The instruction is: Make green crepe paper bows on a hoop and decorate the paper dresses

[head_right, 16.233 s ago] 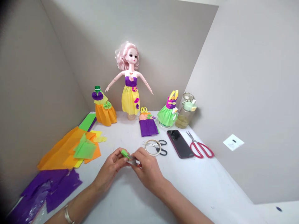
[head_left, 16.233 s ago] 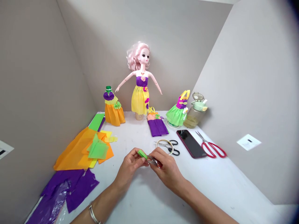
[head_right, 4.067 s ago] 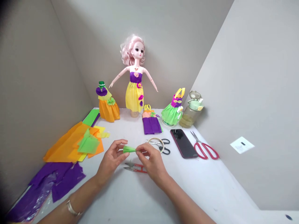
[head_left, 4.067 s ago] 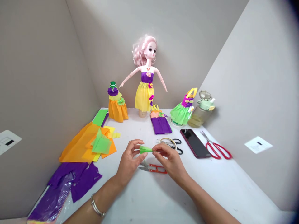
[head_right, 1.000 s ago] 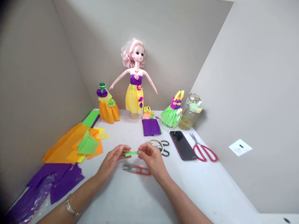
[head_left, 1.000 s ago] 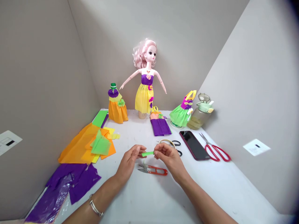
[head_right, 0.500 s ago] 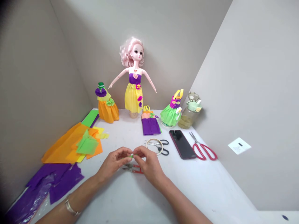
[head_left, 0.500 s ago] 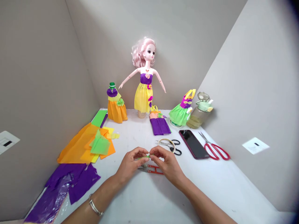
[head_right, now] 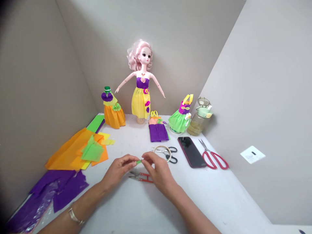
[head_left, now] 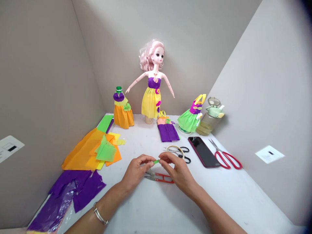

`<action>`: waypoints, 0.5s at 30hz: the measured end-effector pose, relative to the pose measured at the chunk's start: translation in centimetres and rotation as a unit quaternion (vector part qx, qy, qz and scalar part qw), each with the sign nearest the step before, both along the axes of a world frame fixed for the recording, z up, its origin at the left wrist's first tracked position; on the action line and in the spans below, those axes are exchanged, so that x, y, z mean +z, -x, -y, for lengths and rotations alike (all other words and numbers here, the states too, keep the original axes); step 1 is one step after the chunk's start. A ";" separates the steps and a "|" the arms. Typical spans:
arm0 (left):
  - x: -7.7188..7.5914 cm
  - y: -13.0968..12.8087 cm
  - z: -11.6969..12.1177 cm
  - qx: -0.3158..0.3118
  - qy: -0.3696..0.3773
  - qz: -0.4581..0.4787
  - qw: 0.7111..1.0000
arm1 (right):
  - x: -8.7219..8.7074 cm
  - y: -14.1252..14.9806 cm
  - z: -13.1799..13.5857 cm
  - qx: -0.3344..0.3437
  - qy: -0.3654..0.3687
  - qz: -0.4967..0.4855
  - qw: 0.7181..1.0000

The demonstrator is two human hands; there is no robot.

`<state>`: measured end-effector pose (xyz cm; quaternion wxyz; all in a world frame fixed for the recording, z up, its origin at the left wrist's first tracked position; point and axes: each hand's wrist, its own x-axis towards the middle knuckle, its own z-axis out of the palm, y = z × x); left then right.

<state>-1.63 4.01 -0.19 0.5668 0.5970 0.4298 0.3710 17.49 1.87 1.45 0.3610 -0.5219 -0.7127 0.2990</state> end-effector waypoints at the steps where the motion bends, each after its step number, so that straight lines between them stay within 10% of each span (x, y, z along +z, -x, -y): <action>1: -0.1 0.0 -0.2 0.007 0.010 0.008 1.000 | 0.4 -0.4 0.1 0.006 0.008 0.030 0.999; 8: -1.4 0.7 -1.3 0.089 0.079 0.104 0.987 | 2.1 -0.6 1.4 0.166 0.062 0.304 0.936; 15: -1.0 0.7 -1.2 0.101 0.101 0.140 0.980 | 0.9 -0.5 0.9 0.155 0.051 0.254 0.953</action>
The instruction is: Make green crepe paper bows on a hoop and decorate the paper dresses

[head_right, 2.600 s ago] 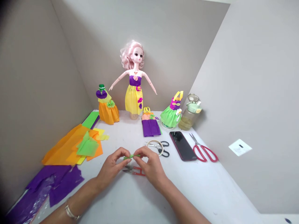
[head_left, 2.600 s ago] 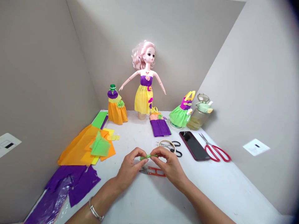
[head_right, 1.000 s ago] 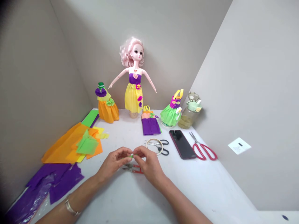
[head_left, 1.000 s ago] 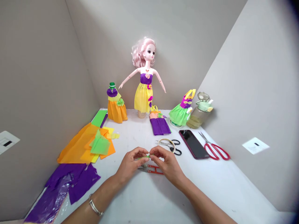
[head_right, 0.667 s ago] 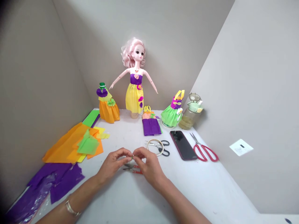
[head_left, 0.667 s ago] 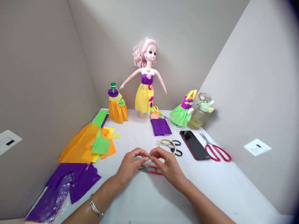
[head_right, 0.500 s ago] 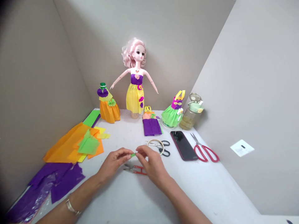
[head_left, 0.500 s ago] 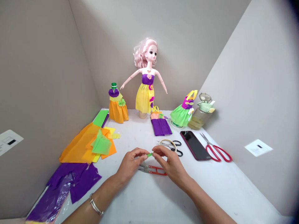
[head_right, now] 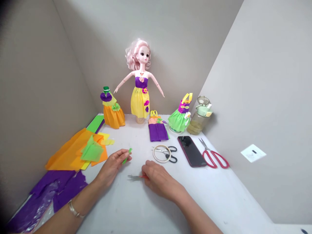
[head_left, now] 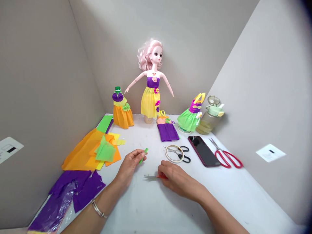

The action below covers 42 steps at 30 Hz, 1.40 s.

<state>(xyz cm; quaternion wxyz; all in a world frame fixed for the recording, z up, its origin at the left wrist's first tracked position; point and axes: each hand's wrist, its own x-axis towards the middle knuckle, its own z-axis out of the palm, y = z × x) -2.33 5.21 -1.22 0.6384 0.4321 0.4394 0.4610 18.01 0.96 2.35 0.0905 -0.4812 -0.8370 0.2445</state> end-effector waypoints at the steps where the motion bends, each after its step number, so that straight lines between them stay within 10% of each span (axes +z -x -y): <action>1: 0.0 0.0 0.0 0.005 -0.001 0.000 1.000 | -0.2 -0.2 -0.2 -0.026 -0.001 -0.025 0.999; 7: 0.0 0.0 0.1 -0.003 -0.007 -0.006 1.000 | -1.0 -0.8 -1.5 -0.149 0.007 -0.189 0.971; 42: 0.8 -1.2 1.6 -0.059 -0.045 -0.018 0.997 | -1.5 2.0 -1.0 -0.179 0.155 -0.418 0.877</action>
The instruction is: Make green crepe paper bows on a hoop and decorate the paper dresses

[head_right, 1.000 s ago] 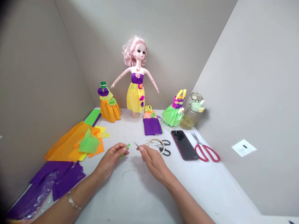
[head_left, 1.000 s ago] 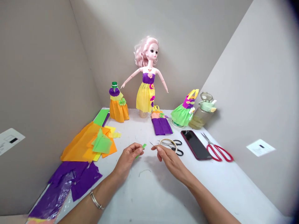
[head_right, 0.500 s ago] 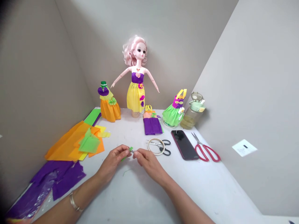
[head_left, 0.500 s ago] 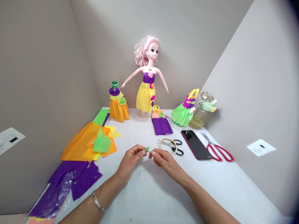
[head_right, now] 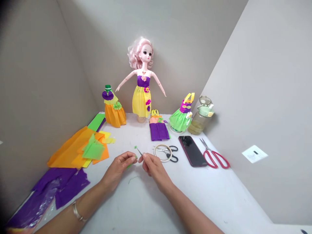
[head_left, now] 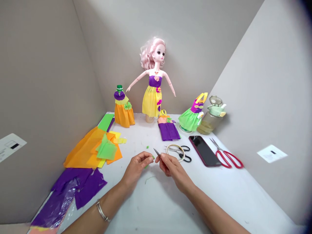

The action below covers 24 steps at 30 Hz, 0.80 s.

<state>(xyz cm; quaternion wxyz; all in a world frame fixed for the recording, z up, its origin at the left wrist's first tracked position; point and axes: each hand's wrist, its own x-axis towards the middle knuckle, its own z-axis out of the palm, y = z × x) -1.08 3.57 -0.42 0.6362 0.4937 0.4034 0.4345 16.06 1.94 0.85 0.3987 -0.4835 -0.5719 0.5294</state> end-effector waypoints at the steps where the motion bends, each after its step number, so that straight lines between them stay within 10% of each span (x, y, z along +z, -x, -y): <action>1: 0.0 0.0 0.0 0.003 0.001 -0.002 1.000 | 0.0 0.0 0.0 -0.004 0.000 -0.005 1.000; 24: -1.1 -0.8 0.6 -0.029 0.072 0.155 0.985 | 0.0 2.7 0.7 -0.032 0.003 0.005 0.999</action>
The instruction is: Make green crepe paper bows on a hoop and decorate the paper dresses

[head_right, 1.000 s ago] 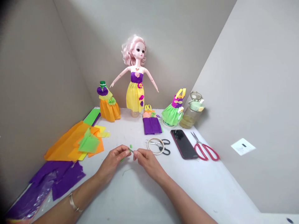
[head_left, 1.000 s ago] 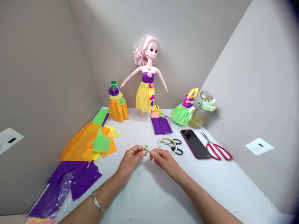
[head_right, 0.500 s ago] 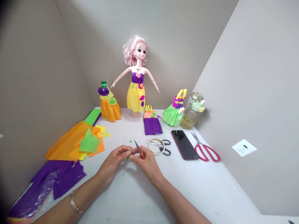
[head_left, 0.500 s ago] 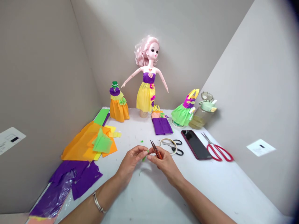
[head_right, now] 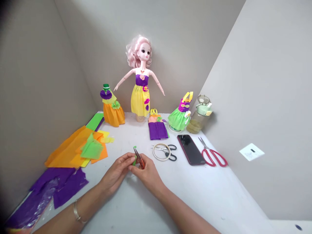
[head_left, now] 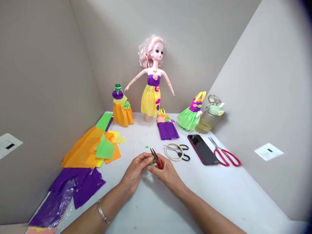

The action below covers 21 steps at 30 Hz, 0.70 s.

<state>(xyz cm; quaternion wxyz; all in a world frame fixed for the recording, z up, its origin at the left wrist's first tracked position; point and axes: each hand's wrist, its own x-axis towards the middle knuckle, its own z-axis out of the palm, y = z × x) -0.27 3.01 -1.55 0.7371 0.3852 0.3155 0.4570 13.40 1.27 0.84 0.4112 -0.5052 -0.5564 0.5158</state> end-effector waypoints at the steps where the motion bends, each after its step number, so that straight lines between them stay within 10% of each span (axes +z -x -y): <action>1: 0.1 0.0 0.1 0.002 0.001 -0.001 1.000 | -0.1 0.1 0.0 -0.004 0.003 0.000 1.000; 21: -0.1 0.9 -0.8 0.081 -0.026 -0.095 0.992 | -0.6 -1.9 -0.7 -0.031 -0.010 0.053 0.998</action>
